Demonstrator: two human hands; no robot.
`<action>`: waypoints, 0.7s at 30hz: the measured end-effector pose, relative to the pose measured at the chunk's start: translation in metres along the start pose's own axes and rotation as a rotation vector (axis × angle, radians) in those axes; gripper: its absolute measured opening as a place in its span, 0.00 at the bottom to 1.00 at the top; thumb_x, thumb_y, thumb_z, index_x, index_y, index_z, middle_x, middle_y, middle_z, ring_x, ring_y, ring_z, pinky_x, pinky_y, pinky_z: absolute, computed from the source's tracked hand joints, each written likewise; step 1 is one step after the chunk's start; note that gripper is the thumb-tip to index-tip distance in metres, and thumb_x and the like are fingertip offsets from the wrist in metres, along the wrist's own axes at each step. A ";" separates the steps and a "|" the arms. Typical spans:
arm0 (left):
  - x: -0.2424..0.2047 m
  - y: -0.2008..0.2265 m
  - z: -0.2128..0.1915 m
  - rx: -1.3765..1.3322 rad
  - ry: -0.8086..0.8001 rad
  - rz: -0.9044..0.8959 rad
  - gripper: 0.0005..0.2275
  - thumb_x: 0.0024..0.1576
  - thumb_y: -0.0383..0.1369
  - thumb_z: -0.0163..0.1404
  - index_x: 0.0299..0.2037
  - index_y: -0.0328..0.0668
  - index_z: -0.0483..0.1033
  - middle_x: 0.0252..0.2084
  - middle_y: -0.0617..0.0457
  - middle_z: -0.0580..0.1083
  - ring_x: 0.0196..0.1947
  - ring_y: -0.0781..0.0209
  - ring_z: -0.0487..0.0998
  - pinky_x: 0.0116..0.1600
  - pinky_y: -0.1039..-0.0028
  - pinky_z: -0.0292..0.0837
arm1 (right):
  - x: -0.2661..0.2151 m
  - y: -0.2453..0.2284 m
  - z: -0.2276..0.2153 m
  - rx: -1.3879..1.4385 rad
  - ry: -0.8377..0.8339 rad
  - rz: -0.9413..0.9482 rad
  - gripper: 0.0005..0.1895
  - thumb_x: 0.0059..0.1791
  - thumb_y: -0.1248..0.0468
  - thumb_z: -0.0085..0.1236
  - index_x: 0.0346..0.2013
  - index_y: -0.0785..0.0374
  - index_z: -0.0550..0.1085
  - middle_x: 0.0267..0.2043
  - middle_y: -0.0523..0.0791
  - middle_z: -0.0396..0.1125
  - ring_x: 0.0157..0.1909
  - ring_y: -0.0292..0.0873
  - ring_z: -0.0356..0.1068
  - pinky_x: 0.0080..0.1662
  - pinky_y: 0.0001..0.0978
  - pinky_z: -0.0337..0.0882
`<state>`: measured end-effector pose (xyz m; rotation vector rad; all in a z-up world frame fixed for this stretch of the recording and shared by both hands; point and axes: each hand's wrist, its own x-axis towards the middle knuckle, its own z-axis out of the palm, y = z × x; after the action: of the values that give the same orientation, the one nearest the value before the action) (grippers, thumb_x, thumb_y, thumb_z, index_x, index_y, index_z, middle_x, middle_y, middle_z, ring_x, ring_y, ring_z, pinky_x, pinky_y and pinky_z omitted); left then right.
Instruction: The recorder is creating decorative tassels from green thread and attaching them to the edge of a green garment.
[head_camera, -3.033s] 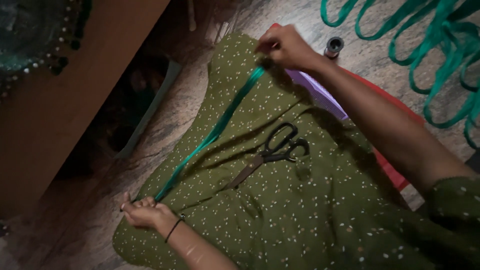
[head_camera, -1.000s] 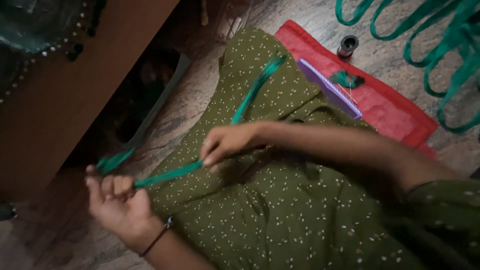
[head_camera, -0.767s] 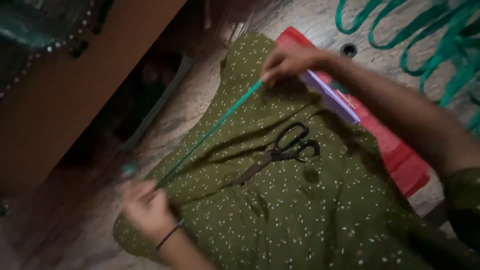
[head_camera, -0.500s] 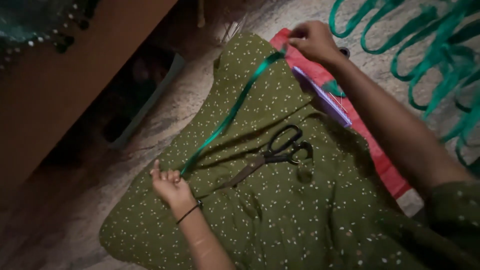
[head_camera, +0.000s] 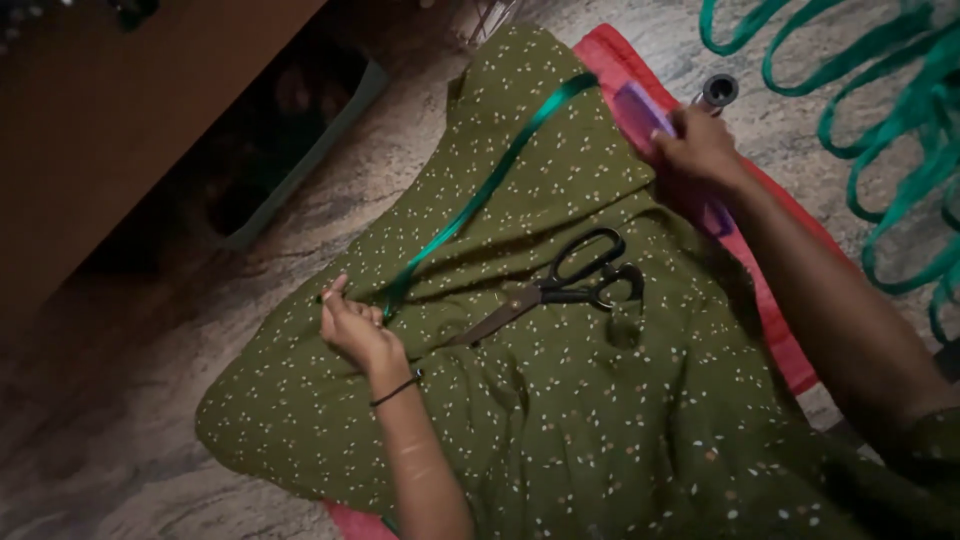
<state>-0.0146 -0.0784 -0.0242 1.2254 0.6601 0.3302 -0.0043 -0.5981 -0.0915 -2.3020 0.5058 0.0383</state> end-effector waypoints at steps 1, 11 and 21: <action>-0.002 0.002 0.003 -0.001 0.002 0.001 0.13 0.67 0.36 0.43 0.45 0.35 0.78 0.17 0.64 0.52 0.15 0.74 0.49 0.20 0.79 0.46 | -0.006 -0.025 -0.010 0.000 -0.001 -0.002 0.19 0.48 0.55 0.68 0.42 0.68 0.76 0.39 0.57 0.74 0.42 0.56 0.74 0.45 0.45 0.71; -0.020 0.005 0.015 0.691 -0.022 0.265 0.16 0.67 0.39 0.42 0.42 0.42 0.84 0.17 0.58 0.64 0.16 0.67 0.61 0.22 0.70 0.54 | -0.101 -0.214 0.029 -0.435 0.309 -0.961 0.14 0.47 0.65 0.58 0.48 0.57 0.79 0.40 0.46 0.70 0.44 0.49 0.68 0.42 0.42 0.67; -0.047 0.003 0.031 1.297 -0.249 0.614 0.12 0.65 0.36 0.47 0.41 0.36 0.81 0.29 0.32 0.76 0.30 0.32 0.78 0.35 0.49 0.72 | -0.061 -0.173 -0.015 -0.508 0.497 -0.685 0.06 0.55 0.64 0.56 0.42 0.59 0.79 0.40 0.47 0.68 0.45 0.50 0.66 0.43 0.42 0.64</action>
<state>-0.0307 -0.1272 -0.0021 2.6762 0.1988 0.2246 0.0014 -0.4787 0.0483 -2.8716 -0.1037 -0.8379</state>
